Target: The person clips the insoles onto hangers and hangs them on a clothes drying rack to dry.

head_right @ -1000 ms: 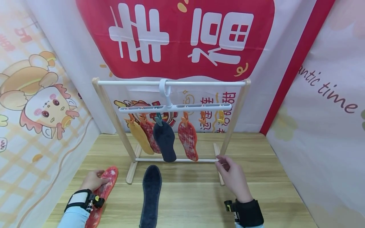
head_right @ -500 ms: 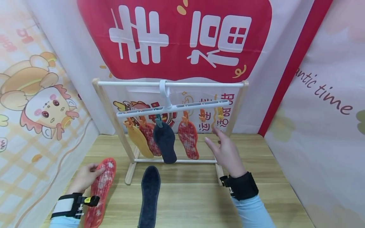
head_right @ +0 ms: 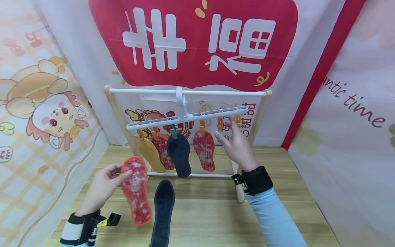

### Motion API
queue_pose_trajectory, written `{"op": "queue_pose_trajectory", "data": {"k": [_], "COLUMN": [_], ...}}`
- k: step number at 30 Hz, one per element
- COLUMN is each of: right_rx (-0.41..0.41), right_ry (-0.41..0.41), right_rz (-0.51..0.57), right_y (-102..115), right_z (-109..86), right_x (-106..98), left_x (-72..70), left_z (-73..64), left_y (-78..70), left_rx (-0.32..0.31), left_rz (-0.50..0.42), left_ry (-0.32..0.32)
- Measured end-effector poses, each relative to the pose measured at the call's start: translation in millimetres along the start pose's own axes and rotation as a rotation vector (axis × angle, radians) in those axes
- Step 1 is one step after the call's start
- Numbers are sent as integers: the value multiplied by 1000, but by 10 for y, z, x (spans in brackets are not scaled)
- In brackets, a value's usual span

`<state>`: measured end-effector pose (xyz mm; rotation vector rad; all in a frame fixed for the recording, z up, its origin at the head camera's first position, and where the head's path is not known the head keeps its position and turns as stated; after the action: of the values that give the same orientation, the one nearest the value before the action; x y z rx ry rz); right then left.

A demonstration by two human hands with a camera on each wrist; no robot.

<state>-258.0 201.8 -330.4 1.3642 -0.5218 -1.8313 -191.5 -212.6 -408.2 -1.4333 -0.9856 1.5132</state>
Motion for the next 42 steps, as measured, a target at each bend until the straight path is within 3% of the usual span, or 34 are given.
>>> {"op": "queue_pose_trajectory", "data": {"k": [4, 14, 22, 32, 38, 42], "right_rx": [14, 38, 61, 98, 109, 127], "right_ry": [23, 41, 53, 63, -11, -58], "right_rz": [55, 200, 267, 300, 435, 485], "right_y": [19, 48, 80, 97, 142, 169], "right_z": [61, 131, 132, 144, 123, 94], "right_x": [7, 47, 53, 61, 169, 227], "left_x": [320, 1189, 1747, 2064, 2133, 2190], "left_z": [3, 165, 218, 402, 455, 496], "left_y": [-186, -448, -518, -588, -676, -710], "left_rx": [51, 212, 150, 183, 108, 75], "left_rz": [-59, -150, -306, -361, -360, -391], "left_ry": [36, 143, 183, 136, 142, 110]}}
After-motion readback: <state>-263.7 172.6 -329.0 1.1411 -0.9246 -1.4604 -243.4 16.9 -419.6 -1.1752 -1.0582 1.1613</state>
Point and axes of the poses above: each hand's wrist, its own z-axis towards the middle knuckle, its own x-axis out of the palm, y = z × x, the point moved 3 cm from there along z, towards the middle knuckle, and after that the axes turned 1 degree about x, right-handed, at the moved point
